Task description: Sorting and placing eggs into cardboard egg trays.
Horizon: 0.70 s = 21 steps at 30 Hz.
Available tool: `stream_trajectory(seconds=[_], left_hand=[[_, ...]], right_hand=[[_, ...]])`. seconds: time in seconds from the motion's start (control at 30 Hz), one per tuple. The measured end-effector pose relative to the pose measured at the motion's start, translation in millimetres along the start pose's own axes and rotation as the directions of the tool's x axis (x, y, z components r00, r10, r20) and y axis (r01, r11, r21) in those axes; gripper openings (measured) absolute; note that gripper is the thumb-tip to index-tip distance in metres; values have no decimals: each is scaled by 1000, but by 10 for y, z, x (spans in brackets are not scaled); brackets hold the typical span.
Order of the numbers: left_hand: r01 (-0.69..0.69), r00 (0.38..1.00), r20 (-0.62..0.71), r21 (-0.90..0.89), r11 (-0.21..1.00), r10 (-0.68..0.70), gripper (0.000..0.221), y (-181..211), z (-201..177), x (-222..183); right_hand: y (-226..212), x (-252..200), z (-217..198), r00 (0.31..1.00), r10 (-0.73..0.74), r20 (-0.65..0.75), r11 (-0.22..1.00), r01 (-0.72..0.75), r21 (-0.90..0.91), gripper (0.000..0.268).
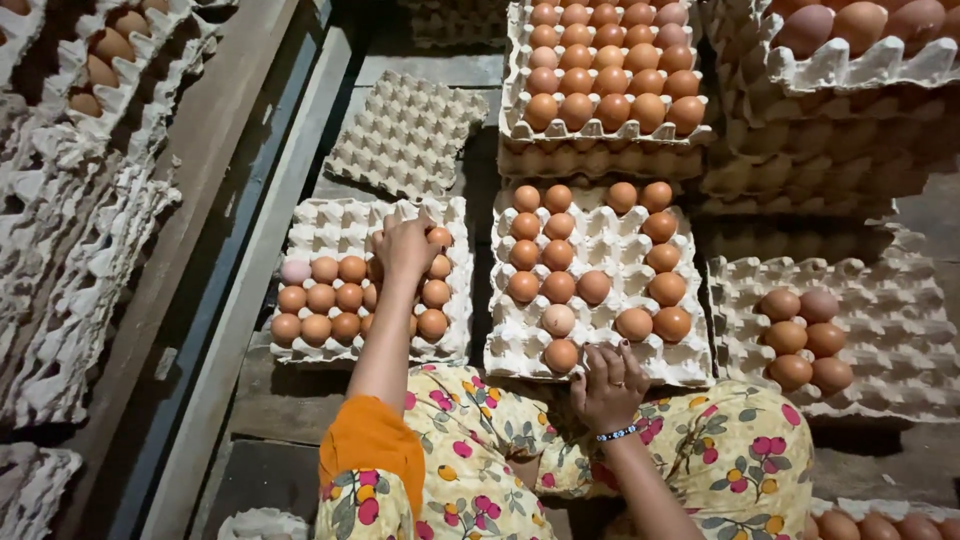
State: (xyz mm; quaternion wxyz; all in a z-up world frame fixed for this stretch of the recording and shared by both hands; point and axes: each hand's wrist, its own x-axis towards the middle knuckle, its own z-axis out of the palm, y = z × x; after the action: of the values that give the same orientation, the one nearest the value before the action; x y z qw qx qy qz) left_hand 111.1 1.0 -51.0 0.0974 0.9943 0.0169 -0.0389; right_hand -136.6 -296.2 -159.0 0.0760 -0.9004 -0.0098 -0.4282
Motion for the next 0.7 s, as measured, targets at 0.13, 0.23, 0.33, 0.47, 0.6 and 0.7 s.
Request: stream_trajectory(seconds=[0.13, 0.23, 0.33, 0.47, 0.6, 0.7], left_hand=[[11, 997, -77, 49, 999, -7, 33, 10, 36, 36], [5, 993, -118, 59, 998, 2, 25, 34, 182, 85], [-27, 969, -242, 102, 994, 52, 37, 316, 86, -297], [-101, 988, -151, -426, 899, 39, 43, 1227, -860, -1547], [-38, 985, 136, -439, 898, 108, 56, 1521, -354, -2131], [-93, 996, -29, -378, 921, 89, 56, 1593, 137, -2269]], right_hand=[[-3, 16, -15, 1000, -11, 23, 1000, 12, -18, 44], [-8, 19, -19, 1000, -6, 27, 1000, 6, -5, 44], [7, -1, 1, 1000, -7, 14, 1000, 7, -13, 44], [16, -22, 32, 1000, -4, 23, 1000, 4, -25, 44], [-10, 52, -53, 999, -15, 29, 1000, 15, 4, 45], [22, -1, -5, 999, -24, 32, 1000, 25, -18, 41]])
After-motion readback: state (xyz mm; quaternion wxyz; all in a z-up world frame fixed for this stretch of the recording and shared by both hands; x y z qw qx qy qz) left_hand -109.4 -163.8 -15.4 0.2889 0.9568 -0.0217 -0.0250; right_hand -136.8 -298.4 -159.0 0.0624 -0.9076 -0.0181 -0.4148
